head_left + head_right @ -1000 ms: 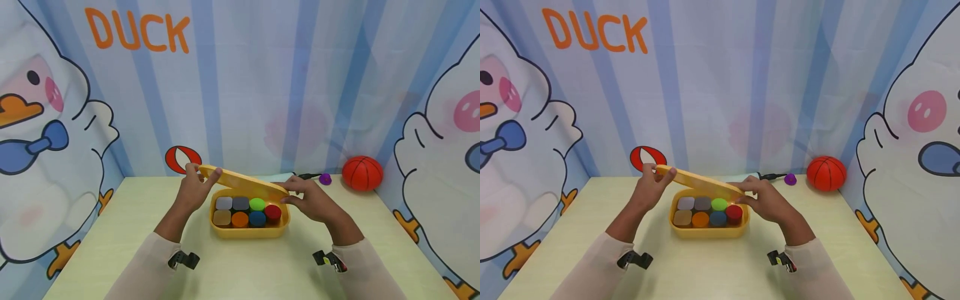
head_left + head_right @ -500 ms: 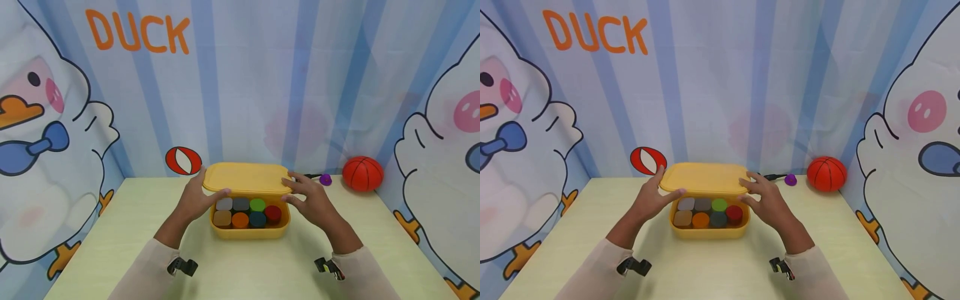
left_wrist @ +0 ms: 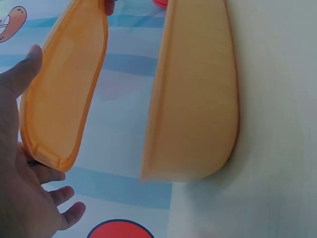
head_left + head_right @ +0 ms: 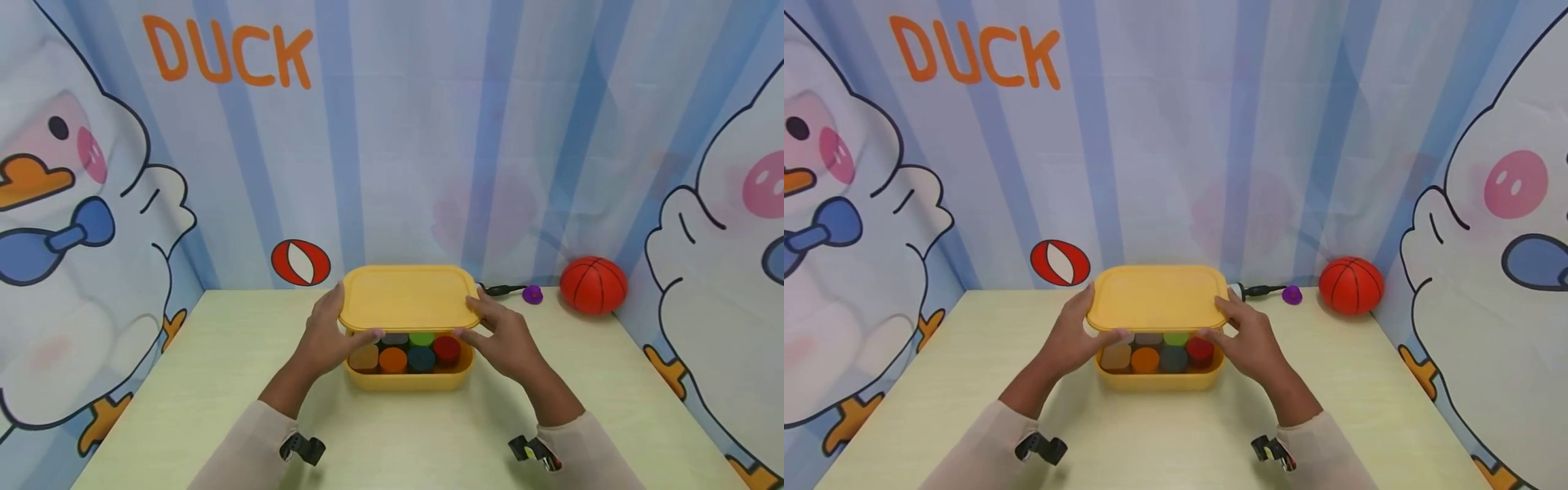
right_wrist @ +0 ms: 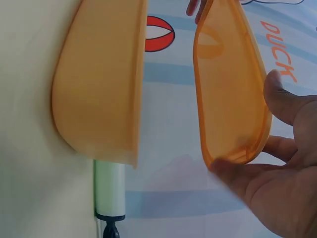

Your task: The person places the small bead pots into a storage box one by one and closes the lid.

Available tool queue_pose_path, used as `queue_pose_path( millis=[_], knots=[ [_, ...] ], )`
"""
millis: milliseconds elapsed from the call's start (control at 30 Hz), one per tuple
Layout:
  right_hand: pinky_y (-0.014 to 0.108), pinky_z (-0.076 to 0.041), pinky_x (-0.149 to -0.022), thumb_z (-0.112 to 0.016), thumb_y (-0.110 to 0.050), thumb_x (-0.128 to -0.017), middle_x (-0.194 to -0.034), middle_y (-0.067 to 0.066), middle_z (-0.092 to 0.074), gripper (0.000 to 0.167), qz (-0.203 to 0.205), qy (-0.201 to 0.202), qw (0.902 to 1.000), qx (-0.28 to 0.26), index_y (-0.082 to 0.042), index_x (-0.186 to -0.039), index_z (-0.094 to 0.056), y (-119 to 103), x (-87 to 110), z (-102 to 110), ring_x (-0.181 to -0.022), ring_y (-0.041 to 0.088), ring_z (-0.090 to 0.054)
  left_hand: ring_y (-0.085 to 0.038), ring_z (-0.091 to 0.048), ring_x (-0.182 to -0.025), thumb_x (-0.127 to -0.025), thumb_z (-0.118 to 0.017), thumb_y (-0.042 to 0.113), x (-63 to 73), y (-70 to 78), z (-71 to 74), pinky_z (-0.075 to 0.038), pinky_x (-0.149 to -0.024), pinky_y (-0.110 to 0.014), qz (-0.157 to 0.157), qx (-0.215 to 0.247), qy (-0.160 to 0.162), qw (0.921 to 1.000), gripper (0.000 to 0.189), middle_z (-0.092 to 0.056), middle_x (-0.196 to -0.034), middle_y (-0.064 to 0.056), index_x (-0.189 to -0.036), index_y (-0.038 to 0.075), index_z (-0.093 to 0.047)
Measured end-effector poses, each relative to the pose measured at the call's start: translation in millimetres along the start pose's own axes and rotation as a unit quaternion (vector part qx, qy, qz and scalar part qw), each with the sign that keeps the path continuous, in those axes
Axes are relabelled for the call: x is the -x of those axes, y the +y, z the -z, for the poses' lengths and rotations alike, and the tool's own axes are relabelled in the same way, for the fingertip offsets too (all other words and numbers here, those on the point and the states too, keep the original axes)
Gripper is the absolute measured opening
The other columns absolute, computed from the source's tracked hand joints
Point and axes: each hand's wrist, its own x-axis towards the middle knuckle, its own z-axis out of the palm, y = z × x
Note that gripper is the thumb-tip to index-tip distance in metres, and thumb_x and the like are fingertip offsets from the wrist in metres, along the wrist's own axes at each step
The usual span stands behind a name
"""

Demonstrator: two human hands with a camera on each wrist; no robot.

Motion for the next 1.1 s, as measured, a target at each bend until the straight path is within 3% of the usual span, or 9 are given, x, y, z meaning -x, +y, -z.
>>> queue_pose_path(
  millis=[200,367,667,1100],
  knots=[
    [0.062,-0.035,-0.128,-0.084,-0.021,-0.098,-0.179,0.018,-0.03,0.073,-0.048,-0.004,0.9986,-0.022,-0.003,-0.162,-0.052,5.5,3.7,-9.8,-0.165,0.046,-0.031,-0.044,-0.019,-0.169,-0.089,-0.087,0.059,7.9,-8.4,-7.8,-0.017,-0.131,-0.078,0.014,-0.039,-0.004,0.9991,0.127,-0.02,-0.184,-0.012,-0.177,0.01,-0.01],
    [0.062,-0.028,-0.133,-0.085,-0.023,-0.097,-0.18,0.016,-0.029,0.072,-0.081,-0.006,0.9965,-0.022,-0.004,-0.16,-0.055,11.0,9.2,-17.0,-0.168,0.045,-0.024,-0.047,-0.022,-0.168,-0.089,-0.086,0.06,13.6,-15.5,-16.4,-0.019,-0.128,-0.08,0.015,-0.072,-0.007,0.9973,0.128,-0.02,-0.183,-0.017,-0.176,0.003,-0.012],
    [0.075,-0.018,-0.131,-0.086,-0.026,-0.095,-0.181,0.014,-0.028,0.073,-0.102,-0.013,0.9947,-0.011,-0.004,-0.159,-0.057,22.3,19.3,-23.5,-0.171,0.048,-0.008,-0.046,-0.021,-0.168,-0.089,-0.083,0.065,21.9,-24.0,-31.6,-0.018,-0.129,-0.078,0.034,-0.096,-0.027,0.9945,0.129,-0.019,-0.184,-0.016,-0.176,0.003,-0.011],
    [0.071,-0.014,-0.134,-0.089,-0.023,-0.093,-0.178,0.015,-0.032,0.075,-0.131,-0.022,0.9906,-0.03,0.0,-0.157,-0.057,35.8,26.8,-35.2,-0.173,0.042,-0.004,-0.052,-0.02,-0.166,-0.09,-0.086,0.056,29.8,-32.6,-41.5,-0.019,-0.123,-0.081,0.029,-0.091,-0.036,0.9948,0.125,-0.02,-0.183,-0.019,-0.174,-0.001,-0.014]
  ],
)
